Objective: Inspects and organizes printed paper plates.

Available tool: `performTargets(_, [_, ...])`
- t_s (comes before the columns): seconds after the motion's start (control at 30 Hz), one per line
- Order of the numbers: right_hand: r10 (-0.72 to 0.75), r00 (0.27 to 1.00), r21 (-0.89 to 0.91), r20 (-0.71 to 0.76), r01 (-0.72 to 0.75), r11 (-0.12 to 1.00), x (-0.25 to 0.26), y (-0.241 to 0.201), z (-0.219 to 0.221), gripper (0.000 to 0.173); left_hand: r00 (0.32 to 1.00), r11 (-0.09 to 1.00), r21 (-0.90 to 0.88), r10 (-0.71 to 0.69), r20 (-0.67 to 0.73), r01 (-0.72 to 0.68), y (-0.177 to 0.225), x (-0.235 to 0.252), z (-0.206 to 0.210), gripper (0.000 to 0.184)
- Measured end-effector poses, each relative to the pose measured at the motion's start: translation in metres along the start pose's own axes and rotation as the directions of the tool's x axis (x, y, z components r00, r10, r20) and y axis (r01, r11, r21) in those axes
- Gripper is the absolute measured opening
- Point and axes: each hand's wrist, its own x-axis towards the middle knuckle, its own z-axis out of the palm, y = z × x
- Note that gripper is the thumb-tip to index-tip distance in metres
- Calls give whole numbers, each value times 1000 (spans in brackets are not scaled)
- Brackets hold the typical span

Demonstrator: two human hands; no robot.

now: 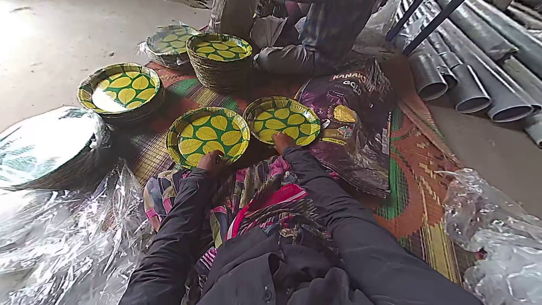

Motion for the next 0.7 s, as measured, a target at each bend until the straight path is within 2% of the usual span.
performTargets(0.03, [37,999,12,-29,-37,999,-1,-1,-9,33,1000,1000,-17,-20,-14,20,1,0,-1,40])
performTargets(0.1, [87,969,69,-232,-73,995,-5,-4,-26,30,997,999,-38,-39,-74,36,1,2,-1,40])
performTargets(0.17, [76,864,122,-497,-17,992,-5,-13,-38,31,974,1000,-9,9,-227,-11,2,-1,1,44])
performTargets(0.2, [45,798,122,-601,36,992,-8,-20,-42,32,931,997,43,71,-357,-60,3,-3,3,50])
performTargets(0.23, [-13,747,90,-665,98,991,-11,-31,-44,31,861,989,113,140,-489,-97,3,-5,6,57])
performTargets(0.27, [-99,716,33,-691,168,985,-15,-42,-43,29,751,970,203,234,-617,-136,1,-6,9,62])
performTargets(0.3, [-202,701,-32,-685,247,968,-20,-54,-39,26,611,935,314,347,-711,-166,-1,-5,13,63])
performTargets(0.33, [-321,685,-95,-654,347,933,-22,-63,-32,26,486,885,431,458,-744,-174,-2,-3,15,60])
performTargets(0.37, [-417,703,-114,-577,436,893,-24,-70,-27,29,442,843,503,532,-722,-193,1,-4,14,55])
performTargets(0.4, [-491,735,-100,-467,508,855,-24,-75,-22,31,496,823,524,556,-667,-218,8,-10,13,49])
performTargets(0.43, [-544,764,-58,-347,561,826,-23,-78,-17,32,603,826,511,539,-588,-239,16,-17,12,43])
performTargets(0.5, [-587,764,29,-266,615,788,-12,-74,4,33,863,882,425,368,-347,-205,22,-23,11,35])
performTargets(0.53, [-543,795,51,-271,575,816,-7,-68,12,40,952,909,390,238,-195,-147,19,-18,11,35])
performTargets(0.57, [-439,852,69,-285,475,877,-3,-60,18,48,993,922,379,103,-49,-77,15,-11,11,35])
performTargets(0.6, [-305,908,81,-286,340,937,2,-50,24,56,998,922,386,0,59,-23,13,-4,10,34])
performTargets(0.63, [-153,961,94,-229,179,979,7,-39,29,62,993,921,390,-48,109,1,13,0,8,33])
performTargets(0.7, [63,993,62,-99,-57,996,14,-18,45,55,992,927,374,-64,111,18,19,-1,3,32])
